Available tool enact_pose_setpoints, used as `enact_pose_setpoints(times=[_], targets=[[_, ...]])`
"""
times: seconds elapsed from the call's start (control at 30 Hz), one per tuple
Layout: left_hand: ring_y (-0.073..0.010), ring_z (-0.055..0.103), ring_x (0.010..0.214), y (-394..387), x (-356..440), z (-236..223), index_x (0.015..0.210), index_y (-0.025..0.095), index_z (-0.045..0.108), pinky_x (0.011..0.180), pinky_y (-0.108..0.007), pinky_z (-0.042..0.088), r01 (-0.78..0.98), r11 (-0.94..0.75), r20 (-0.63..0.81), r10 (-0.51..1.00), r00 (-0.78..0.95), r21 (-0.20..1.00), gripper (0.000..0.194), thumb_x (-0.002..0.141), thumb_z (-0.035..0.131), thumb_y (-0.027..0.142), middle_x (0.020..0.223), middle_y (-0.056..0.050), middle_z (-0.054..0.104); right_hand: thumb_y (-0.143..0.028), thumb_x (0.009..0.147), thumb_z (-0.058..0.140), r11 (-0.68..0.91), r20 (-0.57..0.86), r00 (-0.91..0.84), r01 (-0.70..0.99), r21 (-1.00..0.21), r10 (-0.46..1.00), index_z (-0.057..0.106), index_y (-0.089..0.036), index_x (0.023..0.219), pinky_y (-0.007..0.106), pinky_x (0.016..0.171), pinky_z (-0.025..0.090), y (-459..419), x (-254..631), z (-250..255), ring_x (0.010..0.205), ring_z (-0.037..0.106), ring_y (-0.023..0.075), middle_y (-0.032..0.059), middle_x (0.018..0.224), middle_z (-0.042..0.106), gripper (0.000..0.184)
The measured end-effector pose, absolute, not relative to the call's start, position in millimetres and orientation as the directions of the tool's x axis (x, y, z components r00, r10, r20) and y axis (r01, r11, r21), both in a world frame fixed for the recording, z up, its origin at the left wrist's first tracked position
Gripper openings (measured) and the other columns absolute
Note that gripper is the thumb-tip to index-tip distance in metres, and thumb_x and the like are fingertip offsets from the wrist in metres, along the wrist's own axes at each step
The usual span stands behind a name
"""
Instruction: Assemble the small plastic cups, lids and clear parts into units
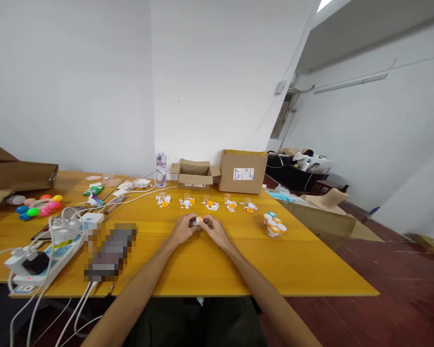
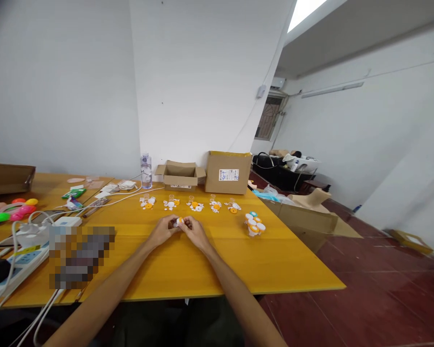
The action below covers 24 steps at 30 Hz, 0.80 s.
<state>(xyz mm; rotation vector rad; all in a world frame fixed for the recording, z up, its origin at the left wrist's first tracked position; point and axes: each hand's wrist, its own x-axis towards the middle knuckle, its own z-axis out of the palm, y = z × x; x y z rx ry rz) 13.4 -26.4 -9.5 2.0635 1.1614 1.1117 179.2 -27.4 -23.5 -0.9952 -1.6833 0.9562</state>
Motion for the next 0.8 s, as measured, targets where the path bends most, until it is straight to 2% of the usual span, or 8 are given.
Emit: enact_pose_setpoints(times=[0.2, 0.4, 0.57, 0.8], targets=[[-0.0192, 0.063, 0.084, -25.8, 10.1, -7.9, 0.093, 0.021, 0.07, 0.08, -0.031, 0.05, 0.423, -0.505, 0.4, 0.861, 0.315, 0.753, 0.02, 0.073, 0.066, 0.022, 0.091, -0.003, 0.072, -0.058, 0.068, 0.068, 0.321, 0.284, -0.266, 0.109, -0.941, 0.921, 0.065, -0.02, 0.086, 0.034, 0.078, 0.05, -23.1, 180.0, -23.3, 0.08, 0.062, 0.0188, 0.0032, 0.084, 0.068, 0.042], [-0.0196, 0.064, 0.087, -23.6, 8.3, -6.9, 0.095, 0.02, 0.069, 0.083, -0.032, 0.05, 0.351, -0.496, 0.381, 0.856, 0.349, 0.794, 0.022, 0.073, 0.066, 0.021, 0.093, -0.003, 0.072, -0.06, 0.064, 0.071, 0.278, 0.256, -0.257, 0.052, -0.959, 0.932, 0.063, -0.02, 0.079, 0.032, 0.07, 0.05, -24.5, 175.6, -20.2, 0.07, 0.061, 0.0168, 0.0017, 0.074, 0.067, 0.043], [-0.0175, 0.064, 0.083, -21.8, 2.9, -7.0, 0.095, 0.018, 0.064, 0.078, -0.03, 0.051, 0.226, -0.435, 0.343, 0.871, 0.352, 0.872, 0.025, 0.075, 0.068, 0.034, 0.09, -0.004, 0.07, -0.053, 0.061, 0.076, 0.205, 0.199, -0.256, -0.004, -0.979, 0.946, 0.063, -0.02, 0.08, 0.03, 0.069, 0.05, -26.9, 177.9, -13.3, 0.07, 0.061, 0.0158, 0.0016, 0.077, 0.068, 0.041], [-0.0181, 0.062, 0.079, -19.7, -0.5, -4.9, 0.091, 0.017, 0.066, 0.077, -0.03, 0.048, 0.167, -0.422, 0.335, 0.86, 0.385, 0.891, 0.033, 0.076, 0.065, 0.046, 0.085, -0.004, 0.069, -0.048, 0.052, 0.082, 0.17, 0.176, -0.269, -0.046, -0.984, 0.947, 0.062, -0.02, 0.076, 0.027, 0.059, 0.048, -28.1, 174.9, -13.4, 0.063, 0.06, 0.0141, -0.0009, 0.069, 0.066, 0.041]])
